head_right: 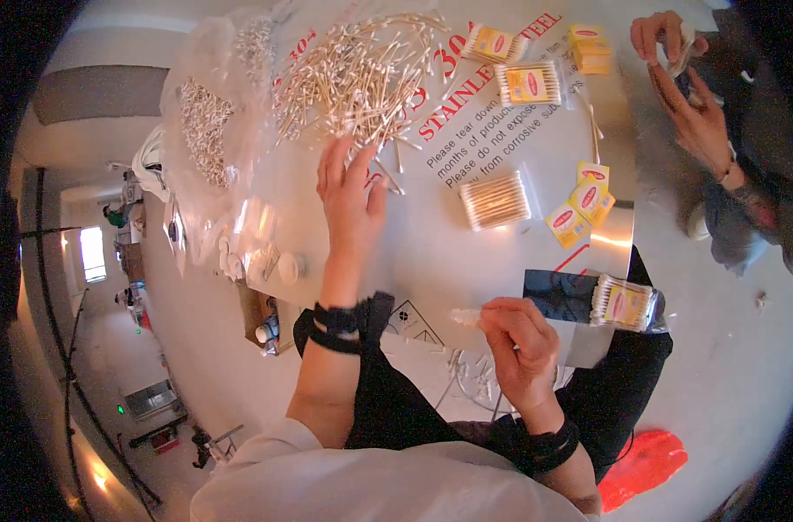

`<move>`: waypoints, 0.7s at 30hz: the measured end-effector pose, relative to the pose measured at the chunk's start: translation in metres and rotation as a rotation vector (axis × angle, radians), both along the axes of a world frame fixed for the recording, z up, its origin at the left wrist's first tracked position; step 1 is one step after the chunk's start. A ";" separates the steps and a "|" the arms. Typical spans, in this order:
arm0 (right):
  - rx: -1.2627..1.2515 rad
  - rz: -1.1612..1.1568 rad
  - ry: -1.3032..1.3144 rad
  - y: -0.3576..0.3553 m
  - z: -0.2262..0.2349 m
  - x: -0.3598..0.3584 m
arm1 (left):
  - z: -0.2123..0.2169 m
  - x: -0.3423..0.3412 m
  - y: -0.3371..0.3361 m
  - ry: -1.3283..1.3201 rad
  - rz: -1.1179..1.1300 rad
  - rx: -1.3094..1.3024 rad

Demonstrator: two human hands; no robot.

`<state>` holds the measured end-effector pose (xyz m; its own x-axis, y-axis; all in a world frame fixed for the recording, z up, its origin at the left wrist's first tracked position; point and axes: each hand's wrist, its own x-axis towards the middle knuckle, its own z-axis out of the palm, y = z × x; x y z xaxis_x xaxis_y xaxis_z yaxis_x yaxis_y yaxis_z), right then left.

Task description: Organizing and packaging bundles of cotton swabs into small plastic sleeves.

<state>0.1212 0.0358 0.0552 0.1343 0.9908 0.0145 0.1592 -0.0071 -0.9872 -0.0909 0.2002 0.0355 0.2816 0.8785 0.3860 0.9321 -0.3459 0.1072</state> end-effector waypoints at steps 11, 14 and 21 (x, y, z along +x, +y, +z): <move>0.156 -0.053 -0.050 -0.009 -0.005 -0.005 | 0.018 0.053 -0.143 -0.954 -0.407 -0.623; 0.169 -0.032 -0.067 -0.015 -0.002 -0.008 | 0.010 0.058 -0.157 -1.104 -0.259 -0.581; 0.072 -0.001 0.099 -0.014 -0.008 -0.009 | 0.007 0.067 -0.152 -1.165 -0.281 -0.341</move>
